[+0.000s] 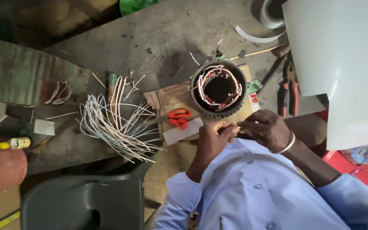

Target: The person works on a motor stator, repeatedly cutting and trimming white insulated wires with red-handled scissors. They adjust the wires by hand, occasionally using pliers to pull or position strands within the stator slots. The work continues throughout the clip without a visible final assembly or completion.

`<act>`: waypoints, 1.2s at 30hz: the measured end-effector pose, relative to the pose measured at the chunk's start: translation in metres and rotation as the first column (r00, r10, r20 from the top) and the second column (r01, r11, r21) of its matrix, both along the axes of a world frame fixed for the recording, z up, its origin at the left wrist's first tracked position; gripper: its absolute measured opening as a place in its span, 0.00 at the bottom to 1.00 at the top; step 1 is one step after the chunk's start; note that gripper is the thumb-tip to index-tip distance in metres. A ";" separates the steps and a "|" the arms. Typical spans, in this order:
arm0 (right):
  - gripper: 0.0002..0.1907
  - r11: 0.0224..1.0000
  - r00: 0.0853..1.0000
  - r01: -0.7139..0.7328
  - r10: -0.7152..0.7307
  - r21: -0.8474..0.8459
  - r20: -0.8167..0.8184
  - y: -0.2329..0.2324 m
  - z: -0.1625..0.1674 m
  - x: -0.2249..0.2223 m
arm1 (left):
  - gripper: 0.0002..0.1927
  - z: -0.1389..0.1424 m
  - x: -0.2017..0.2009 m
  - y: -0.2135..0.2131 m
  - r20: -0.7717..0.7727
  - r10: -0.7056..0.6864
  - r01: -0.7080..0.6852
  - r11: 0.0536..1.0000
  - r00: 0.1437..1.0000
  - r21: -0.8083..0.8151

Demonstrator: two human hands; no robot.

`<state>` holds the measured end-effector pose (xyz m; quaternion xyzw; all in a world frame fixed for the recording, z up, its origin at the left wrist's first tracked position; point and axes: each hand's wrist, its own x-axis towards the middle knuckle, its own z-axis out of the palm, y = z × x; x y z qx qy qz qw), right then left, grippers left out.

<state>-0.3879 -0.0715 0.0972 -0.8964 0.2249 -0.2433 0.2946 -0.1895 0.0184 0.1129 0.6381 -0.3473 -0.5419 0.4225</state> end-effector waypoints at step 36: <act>0.05 0.753 0.911 -0.019 -0.258 0.657 0.322 -0.070 -0.018 0.022 | 0.06 -0.048 -0.041 -0.062 0.070 0.355 -0.274 0.820 0.932 -0.502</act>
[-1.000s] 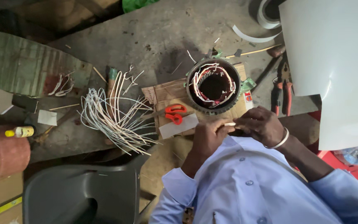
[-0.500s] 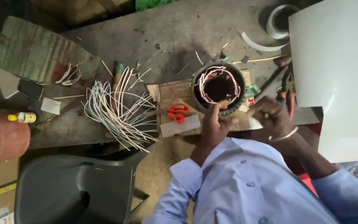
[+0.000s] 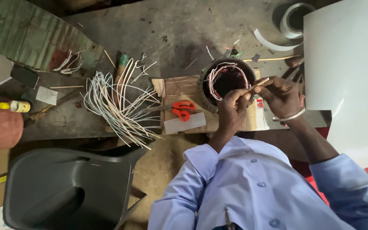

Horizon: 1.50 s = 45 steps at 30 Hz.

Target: The person works on a motor stator, repeatedly cutting and trimming white insulated wires with red-handled scissors. They adjust the wires by hand, occasionally using pliers to pull or position strands within the stator slots. The work continues throughout the clip without a visible final assembly or completion.

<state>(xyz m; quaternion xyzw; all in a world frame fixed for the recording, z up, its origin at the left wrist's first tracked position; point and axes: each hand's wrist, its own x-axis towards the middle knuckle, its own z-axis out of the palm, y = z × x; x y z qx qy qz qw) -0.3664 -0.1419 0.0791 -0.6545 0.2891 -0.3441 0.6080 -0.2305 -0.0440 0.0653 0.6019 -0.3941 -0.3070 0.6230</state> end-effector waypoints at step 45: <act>0.07 0.984 0.973 0.002 -0.044 -0.179 -0.228 0.008 -0.023 0.006 | 0.11 -0.027 -0.002 0.007 0.267 0.090 -0.109 0.992 0.960 0.059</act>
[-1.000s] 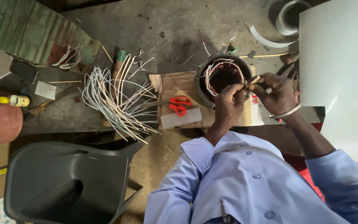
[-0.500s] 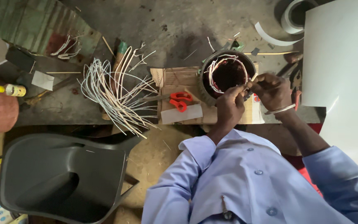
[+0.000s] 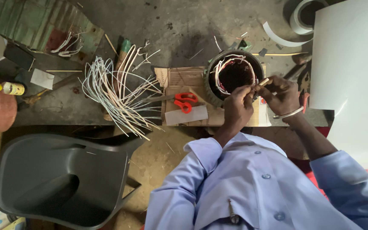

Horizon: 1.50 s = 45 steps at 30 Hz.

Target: The person works on a motor stator, repeatedly cutting and trimming white insulated wires with red-handled scissors. They adjust the wires by hand, occasionally using pliers to pull or position strands within the stator slots. The work continues throughout the clip without a visible final assembly or completion.

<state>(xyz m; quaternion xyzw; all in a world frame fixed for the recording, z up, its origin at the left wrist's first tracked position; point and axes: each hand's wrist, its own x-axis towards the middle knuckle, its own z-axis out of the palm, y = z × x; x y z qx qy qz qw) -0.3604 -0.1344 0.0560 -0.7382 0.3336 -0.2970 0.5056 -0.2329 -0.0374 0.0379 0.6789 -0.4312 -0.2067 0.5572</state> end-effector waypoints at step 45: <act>0.08 0.997 0.928 0.040 -0.064 -0.072 -0.366 0.019 -0.081 -0.135 | 0.36 -0.135 0.156 0.116 0.226 0.481 -0.488 0.535 0.847 0.689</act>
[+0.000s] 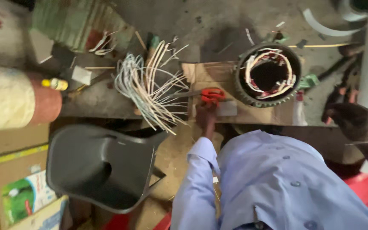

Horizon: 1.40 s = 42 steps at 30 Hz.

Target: The person works on a motor stator, repeatedly cutting and trimming white insulated wires with red-handled scissors. They adjust the wires by hand, occasionally using pliers to pull or position strands within the stator slots. The work continues throughout the clip without a visible final assembly or completion.

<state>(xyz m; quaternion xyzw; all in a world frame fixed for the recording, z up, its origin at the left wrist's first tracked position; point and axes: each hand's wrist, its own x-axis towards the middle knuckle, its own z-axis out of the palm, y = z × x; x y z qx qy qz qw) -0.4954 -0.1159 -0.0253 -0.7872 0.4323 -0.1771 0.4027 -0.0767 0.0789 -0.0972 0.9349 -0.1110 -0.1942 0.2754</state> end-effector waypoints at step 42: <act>0.14 0.981 0.895 0.169 -0.192 0.091 0.404 -0.002 0.017 -0.041 | 0.13 0.157 -0.126 -0.060 0.171 -0.268 0.318 0.794 0.948 -0.517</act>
